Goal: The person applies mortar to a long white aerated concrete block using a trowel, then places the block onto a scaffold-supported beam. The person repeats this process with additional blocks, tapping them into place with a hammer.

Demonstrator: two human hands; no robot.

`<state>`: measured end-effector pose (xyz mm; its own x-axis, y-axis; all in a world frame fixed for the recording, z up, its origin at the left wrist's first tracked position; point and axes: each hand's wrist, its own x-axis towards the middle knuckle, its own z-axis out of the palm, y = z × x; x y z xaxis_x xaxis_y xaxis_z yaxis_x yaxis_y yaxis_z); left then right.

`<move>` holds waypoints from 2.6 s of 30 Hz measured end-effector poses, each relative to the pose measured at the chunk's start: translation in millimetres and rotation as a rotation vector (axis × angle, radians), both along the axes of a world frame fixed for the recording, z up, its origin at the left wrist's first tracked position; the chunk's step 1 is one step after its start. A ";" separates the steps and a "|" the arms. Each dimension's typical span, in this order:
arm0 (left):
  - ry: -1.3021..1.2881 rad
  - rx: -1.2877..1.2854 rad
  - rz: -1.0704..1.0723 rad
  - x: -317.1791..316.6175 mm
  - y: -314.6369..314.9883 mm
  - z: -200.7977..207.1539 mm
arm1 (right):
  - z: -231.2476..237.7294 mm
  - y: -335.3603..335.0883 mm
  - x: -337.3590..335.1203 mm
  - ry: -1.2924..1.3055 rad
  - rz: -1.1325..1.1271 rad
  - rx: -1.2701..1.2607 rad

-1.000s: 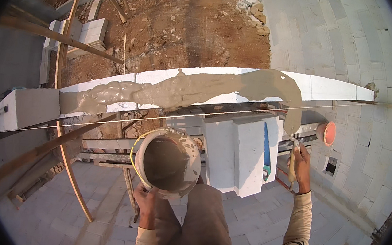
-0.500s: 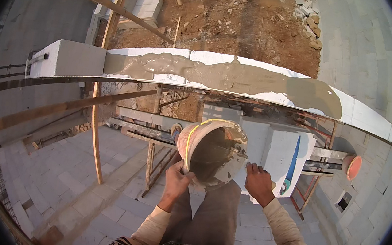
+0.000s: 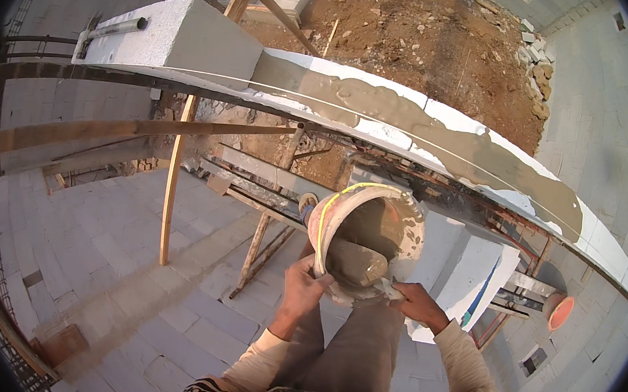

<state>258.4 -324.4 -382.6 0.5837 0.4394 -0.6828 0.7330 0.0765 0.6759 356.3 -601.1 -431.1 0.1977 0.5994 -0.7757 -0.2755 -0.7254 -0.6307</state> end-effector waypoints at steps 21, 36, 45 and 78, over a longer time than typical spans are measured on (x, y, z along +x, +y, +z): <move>-0.085 -0.041 0.472 -91.6 215.3 -29.9 | 56.1 310.1 13.7 0.192 -1.109 0.725; -0.093 -0.115 0.648 -148.9 269.3 -47.4 | 59.9 504.3 -69.8 -0.748 -1.051 0.473; -0.104 -0.128 0.593 -151.0 260.5 -68.2 | 55.6 551.6 26.3 -0.571 -1.216 0.329; -0.093 -0.305 1.293 -215.2 288.2 -482.3 | -133.1 267.8 -120.8 -0.204 -0.058 -0.164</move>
